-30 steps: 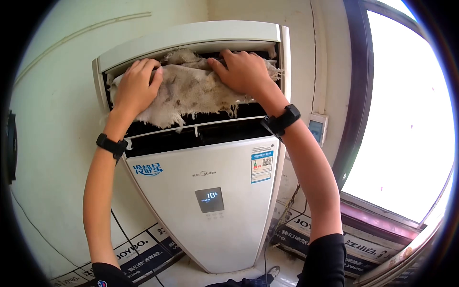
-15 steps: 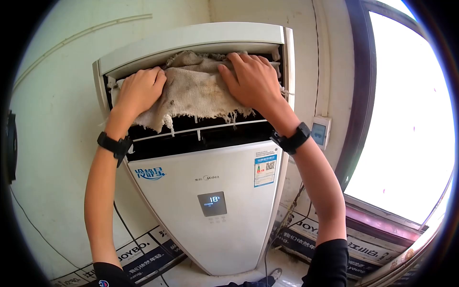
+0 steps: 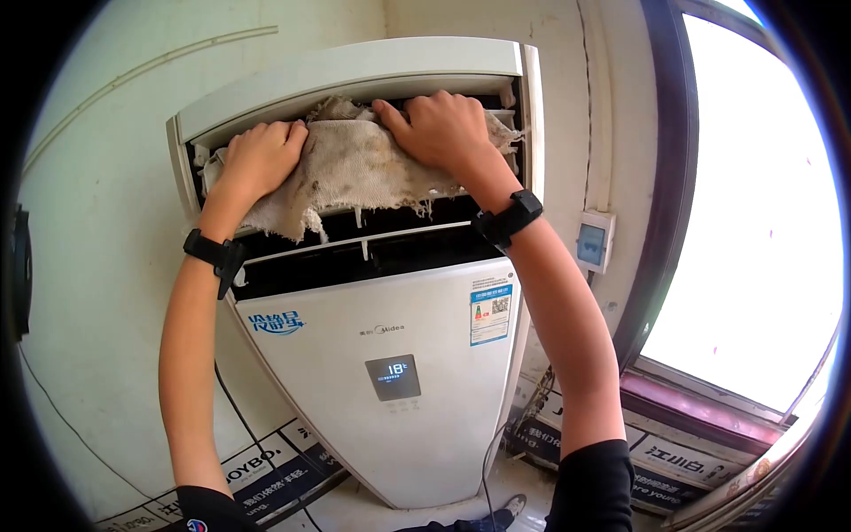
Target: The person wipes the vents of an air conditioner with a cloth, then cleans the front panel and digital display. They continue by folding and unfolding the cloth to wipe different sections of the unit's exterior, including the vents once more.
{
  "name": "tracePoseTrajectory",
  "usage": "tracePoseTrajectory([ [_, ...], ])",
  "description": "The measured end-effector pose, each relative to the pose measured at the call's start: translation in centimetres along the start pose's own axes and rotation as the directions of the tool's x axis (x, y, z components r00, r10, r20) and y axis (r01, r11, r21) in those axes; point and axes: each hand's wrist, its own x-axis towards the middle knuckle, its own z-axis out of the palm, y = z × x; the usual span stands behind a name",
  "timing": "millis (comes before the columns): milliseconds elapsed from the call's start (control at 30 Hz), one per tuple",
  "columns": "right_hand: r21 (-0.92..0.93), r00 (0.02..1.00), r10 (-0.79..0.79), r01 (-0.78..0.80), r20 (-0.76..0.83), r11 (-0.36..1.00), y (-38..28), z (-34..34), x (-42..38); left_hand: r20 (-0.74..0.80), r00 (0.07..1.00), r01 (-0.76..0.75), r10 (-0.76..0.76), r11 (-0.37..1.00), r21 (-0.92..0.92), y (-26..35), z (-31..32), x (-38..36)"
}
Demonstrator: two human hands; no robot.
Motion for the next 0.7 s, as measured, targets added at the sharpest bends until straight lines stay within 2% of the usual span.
tracePoseTrajectory([
  [100,-0.019,0.995,-0.046,0.045,-0.085,0.999,0.4,0.7,0.0,0.011,1.000,-0.014,0.013,1.000,0.008,-0.2,-0.1,0.4],
  [200,-0.038,0.998,-0.064,0.064,-0.011,0.997,0.7,0.8,0.3,0.095,0.995,-0.023,0.024,1.000,-0.009,-0.5,-0.4,0.2],
  [367,0.019,0.995,-0.089,0.090,-0.048,0.996,0.5,0.3,-0.8,0.132,0.991,-0.021,0.023,1.000,-0.017,-0.6,-1.1,-0.1],
  [567,0.015,0.976,-0.152,0.156,-0.158,0.988,0.5,1.0,-1.5,0.029,0.997,-0.065,0.067,0.995,-0.075,-0.5,-0.6,-1.0],
  [633,-0.005,0.968,-0.180,0.181,-0.175,0.983,0.6,1.1,-1.8,-0.029,0.995,-0.095,0.093,0.993,-0.072,-0.5,-0.5,-1.5],
  [700,-0.017,0.936,-0.229,0.233,-0.266,0.972,1.0,1.4,-2.3,-0.122,0.981,-0.159,0.150,0.986,-0.059,-0.7,-0.1,-1.8],
])
